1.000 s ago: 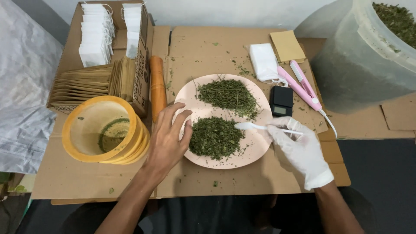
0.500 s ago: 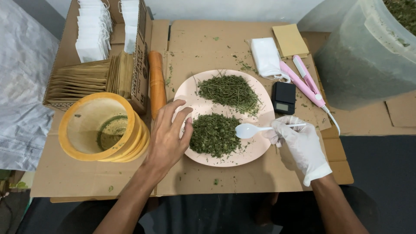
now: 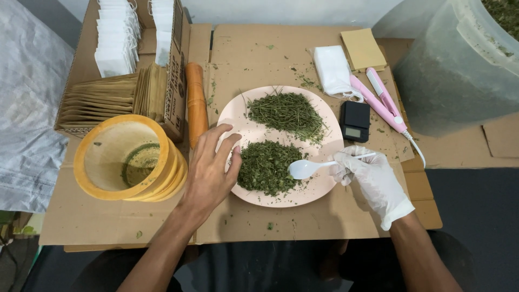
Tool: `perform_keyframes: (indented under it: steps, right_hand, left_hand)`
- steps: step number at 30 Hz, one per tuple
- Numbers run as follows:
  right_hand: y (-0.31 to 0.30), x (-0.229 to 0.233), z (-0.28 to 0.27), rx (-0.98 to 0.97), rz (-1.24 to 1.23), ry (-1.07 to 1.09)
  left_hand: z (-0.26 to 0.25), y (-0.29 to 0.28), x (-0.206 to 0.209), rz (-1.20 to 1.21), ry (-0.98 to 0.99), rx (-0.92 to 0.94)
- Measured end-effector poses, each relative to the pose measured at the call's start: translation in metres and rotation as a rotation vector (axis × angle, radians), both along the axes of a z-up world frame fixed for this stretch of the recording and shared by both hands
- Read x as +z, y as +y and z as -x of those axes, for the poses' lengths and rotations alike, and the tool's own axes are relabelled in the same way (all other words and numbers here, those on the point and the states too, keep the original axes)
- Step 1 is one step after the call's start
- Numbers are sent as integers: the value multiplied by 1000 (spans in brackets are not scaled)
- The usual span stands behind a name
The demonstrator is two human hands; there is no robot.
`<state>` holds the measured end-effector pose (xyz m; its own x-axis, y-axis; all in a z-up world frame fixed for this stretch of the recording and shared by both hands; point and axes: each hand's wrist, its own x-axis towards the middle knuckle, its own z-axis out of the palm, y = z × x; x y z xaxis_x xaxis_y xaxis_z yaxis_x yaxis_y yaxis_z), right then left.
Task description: Filling small tea bags with loose tea leaves using a spoon, weighing them on a digital scale, and sealing them with a heat sealer.
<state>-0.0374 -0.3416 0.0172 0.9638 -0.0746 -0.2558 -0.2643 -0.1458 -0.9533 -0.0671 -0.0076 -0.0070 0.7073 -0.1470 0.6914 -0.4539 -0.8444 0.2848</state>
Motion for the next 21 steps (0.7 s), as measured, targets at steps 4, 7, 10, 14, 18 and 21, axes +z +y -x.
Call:
perform_keyframes:
  steps: [4, 7, 10, 14, 18, 21]
  right_hand:
    - [3, -9, -2, 3, -48, 30]
    - [6, -8, -2, -30, -117, 61]
    - [5, -9, -6, -38, -153, 84]
    - [0, -13, -7, -20, -165, 117]
    - [-3, -5, -10, -27, -202, 148]
    - [1, 10, -8, -87, -226, 87]
  left_hand:
    - [2, -1, 4, -8, -2, 7]
    - [1, 0, 0, -12, -6, 6]
    - [0, 1, -2, -10, -9, 7]
    - [2, 0, 3, -11, 1, 6]
    - [1, 1, 2, -12, -11, 5]
    - [3, 0, 6, -4, 3, -1]
